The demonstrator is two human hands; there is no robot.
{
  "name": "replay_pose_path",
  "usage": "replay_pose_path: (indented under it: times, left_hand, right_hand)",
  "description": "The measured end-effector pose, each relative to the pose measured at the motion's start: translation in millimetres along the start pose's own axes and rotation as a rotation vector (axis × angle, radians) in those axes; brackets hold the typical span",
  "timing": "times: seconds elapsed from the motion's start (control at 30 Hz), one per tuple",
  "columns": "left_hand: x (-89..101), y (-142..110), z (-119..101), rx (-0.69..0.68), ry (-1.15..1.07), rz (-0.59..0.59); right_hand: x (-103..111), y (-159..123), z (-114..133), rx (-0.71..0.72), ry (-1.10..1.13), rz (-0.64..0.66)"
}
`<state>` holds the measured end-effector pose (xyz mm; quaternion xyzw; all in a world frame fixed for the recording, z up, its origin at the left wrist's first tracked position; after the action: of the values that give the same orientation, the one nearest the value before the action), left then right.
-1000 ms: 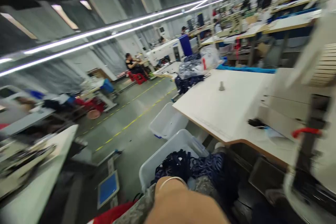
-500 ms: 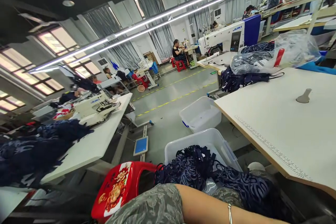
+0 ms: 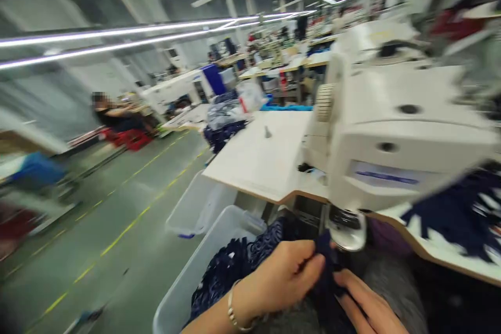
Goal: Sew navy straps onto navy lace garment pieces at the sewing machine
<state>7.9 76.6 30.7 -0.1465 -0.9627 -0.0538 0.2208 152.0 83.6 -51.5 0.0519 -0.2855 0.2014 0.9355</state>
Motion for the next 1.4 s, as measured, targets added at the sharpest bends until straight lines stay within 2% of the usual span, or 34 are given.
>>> replay_pose_path:
  times: [0.07,0.13,0.23,0.37,0.47,0.67,0.8,0.87,0.97,1.03,1.1,1.13,1.2,1.27,1.3,1.4]
  left_hand:
    - [10.9,-2,-4,0.032,0.261,-0.007]
    - [13.3,1,-9,0.040,0.456,0.023]
    - [9.2,7,-16,0.033,0.530,0.067]
    - [-2.1,17,-23,0.009,0.302,0.124]
    - [-11.4,24,-29,-0.074,0.030,0.104]
    - [-25.7,34,-12,-0.013,-0.398,0.016]
    - [-30.2,41,0,0.076,-0.468,-0.021]
    - [-29.7,44,4,0.085,-0.437,-0.047]
    - [-11.5,44,3,-0.031,-0.164,-0.200]
    - [7.4,38,-12,-0.226,0.208,-0.368]
    - [11.7,27,-34,-0.483,0.590,-0.478]
    - [5.5,23,-42,-0.612,0.734,-0.461]
    - [-14.3,24,-43,-0.770,0.920,-0.288]
    - [-29.2,28,-32,-0.794,1.016,-0.113]
    - [-32.6,30,-26,-0.780,1.052,-0.074]
    - [-35.0,32,-14,-0.740,1.141,-0.073]
  right_hand:
    - [12,-11,-9,-0.081,-0.023,-0.025]
    - [16,-16,-7,-0.116,-0.025,0.019]
    - [19,-16,8,-0.102,0.031,0.097]
    - [19,-10,27,-0.074,0.171,0.167]
    - [19,-6,35,-0.051,0.291,0.200]
    - [34,1,17,-0.188,0.382,0.017]
    - [46,7,10,-0.240,0.522,-0.079]
    - [54,15,8,-0.264,0.505,-0.137]
    - [70,29,11,-0.245,0.342,-0.215]
    - [75,40,15,-0.221,0.205,-0.212]
    - [76,50,17,-0.205,0.121,-0.176]
    - [76,54,17,-0.198,0.106,-0.158]
    - [76,61,15,-0.189,0.108,-0.139]
    - [77,63,11,-0.186,0.132,-0.147]
    - [78,63,9,-0.182,0.146,-0.159]
    - [82,56,1,-0.158,0.187,-0.201]
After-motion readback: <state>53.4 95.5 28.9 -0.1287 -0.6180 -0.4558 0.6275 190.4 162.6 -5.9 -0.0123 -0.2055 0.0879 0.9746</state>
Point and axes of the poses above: each hand's wrist, its own y-axis towards the middle knuckle, its own x-axis out of the back of the hand, z = x × y, the point moved 9 cm from there along y, towards the middle knuckle, and after that the axes turned 7 degrees about -x, right-handed, at the moved point
